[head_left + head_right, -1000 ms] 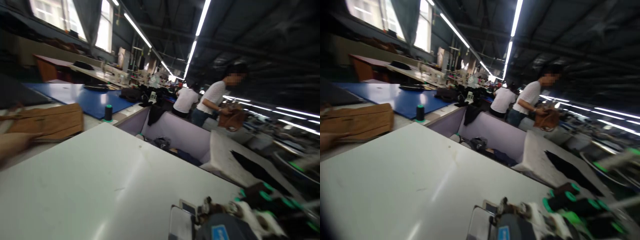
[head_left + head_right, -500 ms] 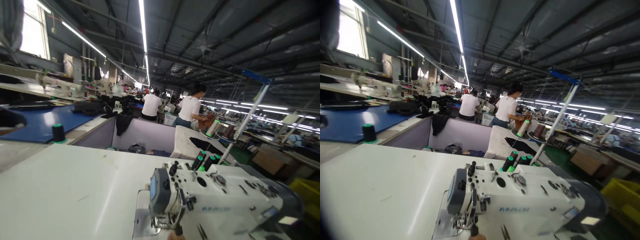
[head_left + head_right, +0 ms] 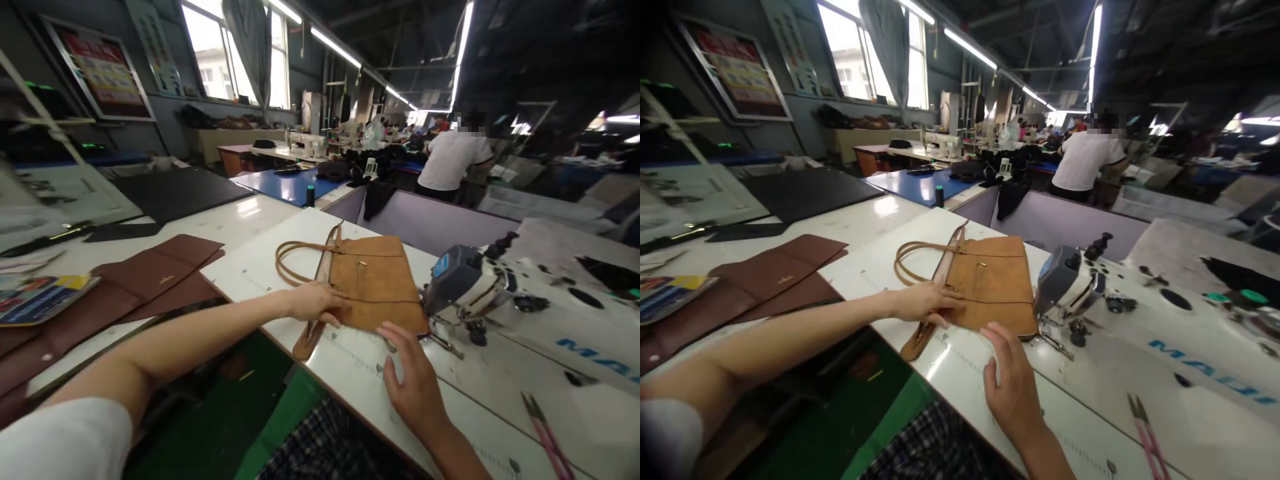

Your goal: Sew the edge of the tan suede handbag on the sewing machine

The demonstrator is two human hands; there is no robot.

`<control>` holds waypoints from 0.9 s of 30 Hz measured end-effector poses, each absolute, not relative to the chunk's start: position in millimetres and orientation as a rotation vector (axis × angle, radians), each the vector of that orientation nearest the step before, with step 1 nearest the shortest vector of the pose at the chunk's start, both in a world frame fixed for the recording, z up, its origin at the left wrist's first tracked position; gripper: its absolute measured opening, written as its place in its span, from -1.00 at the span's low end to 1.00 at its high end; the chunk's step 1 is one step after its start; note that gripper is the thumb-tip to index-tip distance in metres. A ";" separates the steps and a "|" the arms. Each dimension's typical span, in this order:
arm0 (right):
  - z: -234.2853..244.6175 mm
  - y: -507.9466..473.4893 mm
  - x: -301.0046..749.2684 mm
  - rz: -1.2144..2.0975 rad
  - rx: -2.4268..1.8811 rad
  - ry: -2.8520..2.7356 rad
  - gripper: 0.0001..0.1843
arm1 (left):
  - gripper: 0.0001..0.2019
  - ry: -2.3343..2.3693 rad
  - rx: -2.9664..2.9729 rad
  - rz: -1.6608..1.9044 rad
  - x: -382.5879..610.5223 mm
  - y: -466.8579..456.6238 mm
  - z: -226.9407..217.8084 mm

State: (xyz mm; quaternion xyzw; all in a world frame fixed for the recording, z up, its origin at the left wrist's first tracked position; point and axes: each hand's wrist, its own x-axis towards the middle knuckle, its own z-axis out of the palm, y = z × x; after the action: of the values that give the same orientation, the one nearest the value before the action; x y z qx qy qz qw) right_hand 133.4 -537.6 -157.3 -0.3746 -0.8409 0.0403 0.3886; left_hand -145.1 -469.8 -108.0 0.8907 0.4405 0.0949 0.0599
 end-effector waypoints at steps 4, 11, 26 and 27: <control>-155.5 -544.0 111.6 0.098 -0.931 -2.303 -0.46 | -0.35 1.624 2.590 0.417 -182.0 -479.5 -131.3; -157.1 -489.5 14.4 0.137 -1.006 -2.521 -0.31 | -0.57 1.743 2.559 0.345 -208.1 -478.9 -154.3; -154.5 -483.1 34.6 0.308 -0.934 -2.282 -0.60 | -0.65 1.865 2.688 0.647 -239.8 -548.7 -139.8; -142.9 -479.9 35.5 0.320 -0.959 -2.200 -0.63 | -0.64 1.939 2.676 0.699 -252.9 -549.9 -122.2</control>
State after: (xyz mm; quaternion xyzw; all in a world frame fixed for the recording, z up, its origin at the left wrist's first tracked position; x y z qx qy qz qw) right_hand 35.5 -479.9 -142.9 -0.3705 -0.8503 0.1238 0.3527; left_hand -252.9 -549.9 -122.2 0.7868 0.5700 0.2055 -0.1176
